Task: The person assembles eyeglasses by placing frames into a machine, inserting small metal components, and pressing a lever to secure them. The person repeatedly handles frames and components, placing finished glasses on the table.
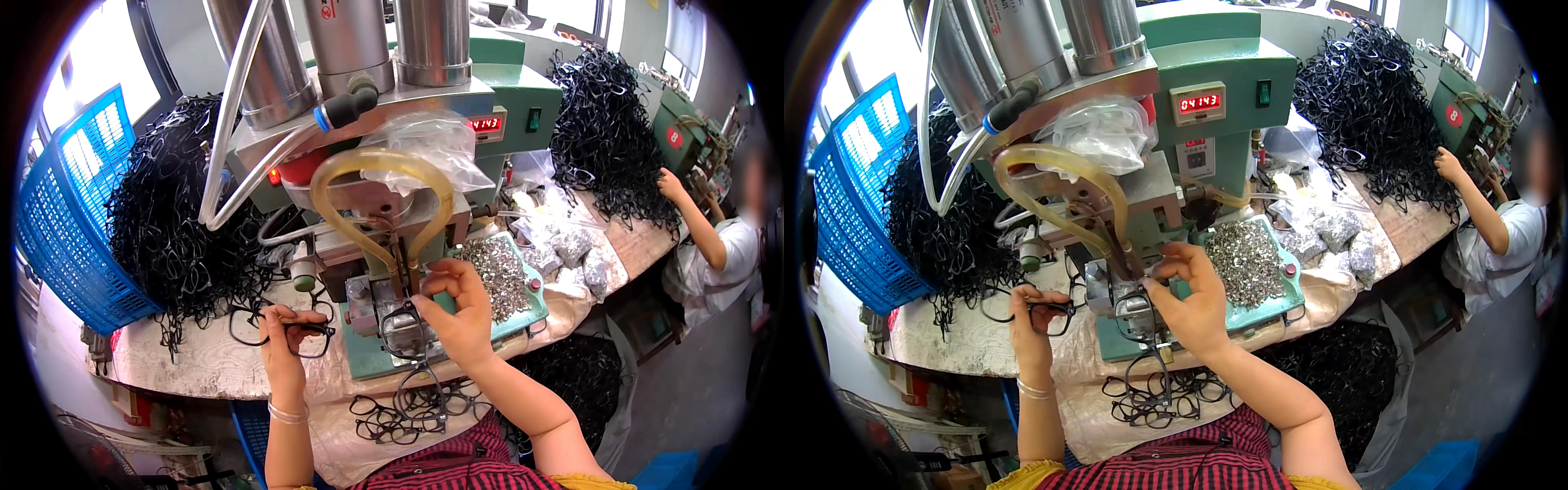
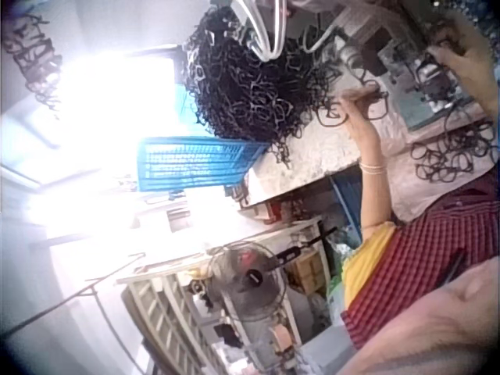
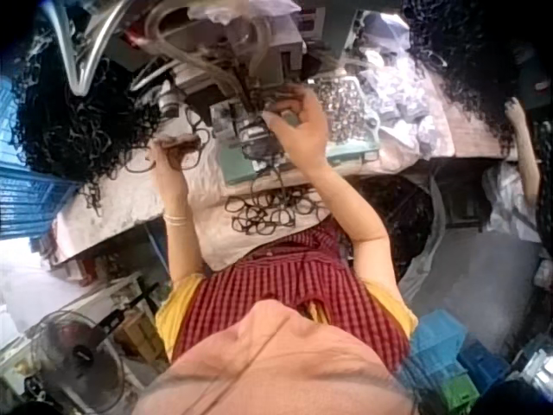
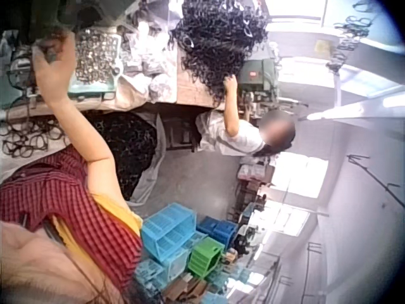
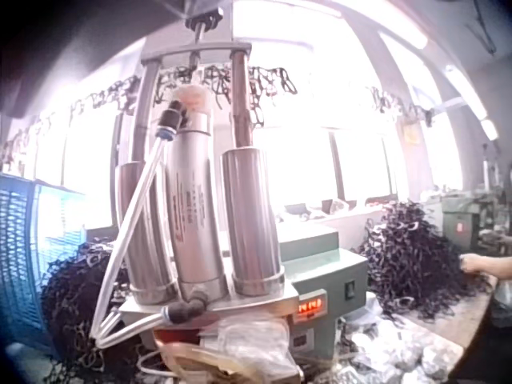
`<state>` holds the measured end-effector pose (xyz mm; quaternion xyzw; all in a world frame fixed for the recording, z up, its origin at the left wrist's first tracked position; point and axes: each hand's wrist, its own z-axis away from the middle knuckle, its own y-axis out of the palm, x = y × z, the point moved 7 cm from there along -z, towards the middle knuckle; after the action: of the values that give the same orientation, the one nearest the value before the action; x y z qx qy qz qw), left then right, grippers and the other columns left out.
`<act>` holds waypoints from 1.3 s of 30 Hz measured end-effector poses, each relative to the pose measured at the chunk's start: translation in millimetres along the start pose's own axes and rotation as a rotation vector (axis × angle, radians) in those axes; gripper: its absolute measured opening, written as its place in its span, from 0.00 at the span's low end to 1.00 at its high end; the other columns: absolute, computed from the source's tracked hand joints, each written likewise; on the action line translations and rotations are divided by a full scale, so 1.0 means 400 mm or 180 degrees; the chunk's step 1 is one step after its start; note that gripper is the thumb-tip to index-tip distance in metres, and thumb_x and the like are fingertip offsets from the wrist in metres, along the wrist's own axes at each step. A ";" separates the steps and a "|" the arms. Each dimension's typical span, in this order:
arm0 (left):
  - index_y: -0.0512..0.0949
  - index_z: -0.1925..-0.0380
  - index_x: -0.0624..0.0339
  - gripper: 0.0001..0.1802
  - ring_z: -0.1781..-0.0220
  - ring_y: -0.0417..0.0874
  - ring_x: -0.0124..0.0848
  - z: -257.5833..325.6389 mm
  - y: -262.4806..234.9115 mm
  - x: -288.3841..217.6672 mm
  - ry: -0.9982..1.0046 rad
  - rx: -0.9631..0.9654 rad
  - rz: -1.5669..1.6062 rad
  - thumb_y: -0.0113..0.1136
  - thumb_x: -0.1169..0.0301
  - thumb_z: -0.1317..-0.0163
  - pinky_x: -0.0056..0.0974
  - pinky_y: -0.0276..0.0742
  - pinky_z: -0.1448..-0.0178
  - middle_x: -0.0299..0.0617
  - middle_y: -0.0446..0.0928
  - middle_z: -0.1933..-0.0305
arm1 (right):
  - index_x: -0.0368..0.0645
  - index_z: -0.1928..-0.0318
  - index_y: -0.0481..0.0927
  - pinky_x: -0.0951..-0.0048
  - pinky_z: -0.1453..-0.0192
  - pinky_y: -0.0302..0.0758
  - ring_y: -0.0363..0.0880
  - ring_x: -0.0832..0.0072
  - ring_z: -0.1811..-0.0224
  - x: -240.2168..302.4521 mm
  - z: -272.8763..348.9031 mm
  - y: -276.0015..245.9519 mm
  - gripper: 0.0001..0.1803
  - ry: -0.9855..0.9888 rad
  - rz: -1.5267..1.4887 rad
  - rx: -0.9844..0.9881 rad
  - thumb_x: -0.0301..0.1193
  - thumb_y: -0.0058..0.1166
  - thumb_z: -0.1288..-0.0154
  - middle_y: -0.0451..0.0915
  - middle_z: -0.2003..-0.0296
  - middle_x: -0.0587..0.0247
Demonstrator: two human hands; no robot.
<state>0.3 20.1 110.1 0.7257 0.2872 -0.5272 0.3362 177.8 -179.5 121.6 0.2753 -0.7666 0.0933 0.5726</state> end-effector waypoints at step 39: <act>0.83 0.70 0.60 0.03 0.64 0.80 0.37 -0.016 -0.241 -0.139 0.1258 -0.0598 -0.3050 0.68 0.74 0.44 0.38 0.75 0.55 0.39 0.82 0.64 | 0.37 0.53 0.83 0.77 0.48 0.75 0.80 0.79 0.57 -0.170 -0.003 -0.359 0.09 0.0096 0.0359 -0.1433 0.25 0.52 0.28 0.84 0.60 0.65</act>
<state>-85.9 80.4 147.1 0.5653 0.6908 -0.4469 0.0604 267.8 -276.7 34.2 0.0960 -0.7736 -0.0441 0.6248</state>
